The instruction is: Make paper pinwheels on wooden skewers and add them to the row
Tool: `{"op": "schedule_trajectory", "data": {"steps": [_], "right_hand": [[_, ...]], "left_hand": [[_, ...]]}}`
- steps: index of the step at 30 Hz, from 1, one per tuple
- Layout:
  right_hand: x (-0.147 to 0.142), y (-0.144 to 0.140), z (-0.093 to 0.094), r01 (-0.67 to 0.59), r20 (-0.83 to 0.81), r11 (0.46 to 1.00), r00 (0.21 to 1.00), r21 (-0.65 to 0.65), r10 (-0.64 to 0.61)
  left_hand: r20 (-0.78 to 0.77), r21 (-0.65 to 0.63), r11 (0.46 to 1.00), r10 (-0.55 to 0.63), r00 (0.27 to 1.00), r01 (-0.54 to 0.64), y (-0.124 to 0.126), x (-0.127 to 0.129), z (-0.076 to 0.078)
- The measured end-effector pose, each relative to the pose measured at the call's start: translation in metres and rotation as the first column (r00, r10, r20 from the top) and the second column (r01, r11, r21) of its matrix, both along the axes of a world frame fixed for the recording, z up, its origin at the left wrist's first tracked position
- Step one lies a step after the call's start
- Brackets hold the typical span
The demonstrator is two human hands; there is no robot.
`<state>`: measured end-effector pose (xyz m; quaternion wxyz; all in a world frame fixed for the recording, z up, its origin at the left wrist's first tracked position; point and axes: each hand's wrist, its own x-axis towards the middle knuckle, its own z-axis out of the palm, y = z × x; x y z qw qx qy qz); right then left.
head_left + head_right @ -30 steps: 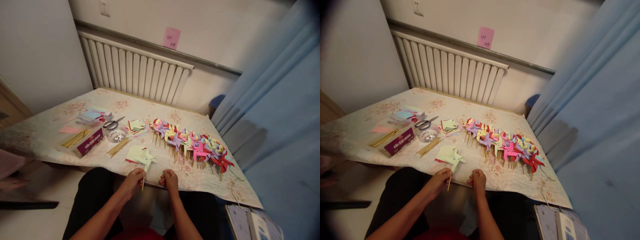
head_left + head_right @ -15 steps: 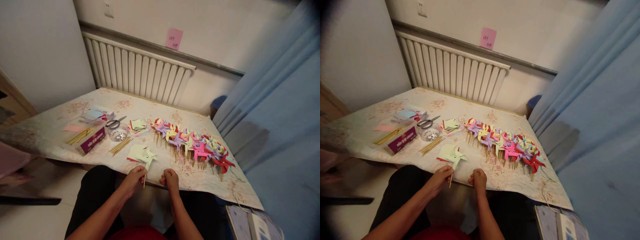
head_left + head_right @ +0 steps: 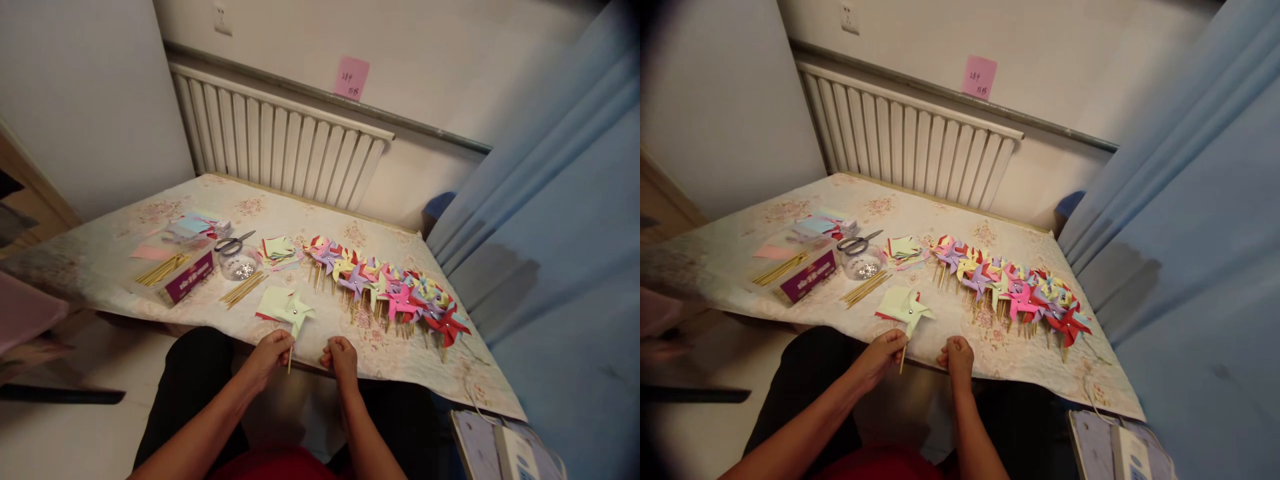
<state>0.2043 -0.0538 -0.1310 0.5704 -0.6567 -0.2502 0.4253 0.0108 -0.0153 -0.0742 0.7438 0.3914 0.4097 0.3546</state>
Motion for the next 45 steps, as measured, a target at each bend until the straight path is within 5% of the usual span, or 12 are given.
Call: {"op": "schedule_trajectory", "data": {"steps": [45], "right_hand": [[-0.0011, -0.0012, 0.0029, -0.002, -0.006, 1.0, 1.0, 0.016, 0.002]], "left_hand": [[-0.028, -0.015, 1.0, 0.013, 1.0, -0.013, -0.0018, 0.0006, 0.0007]]}}
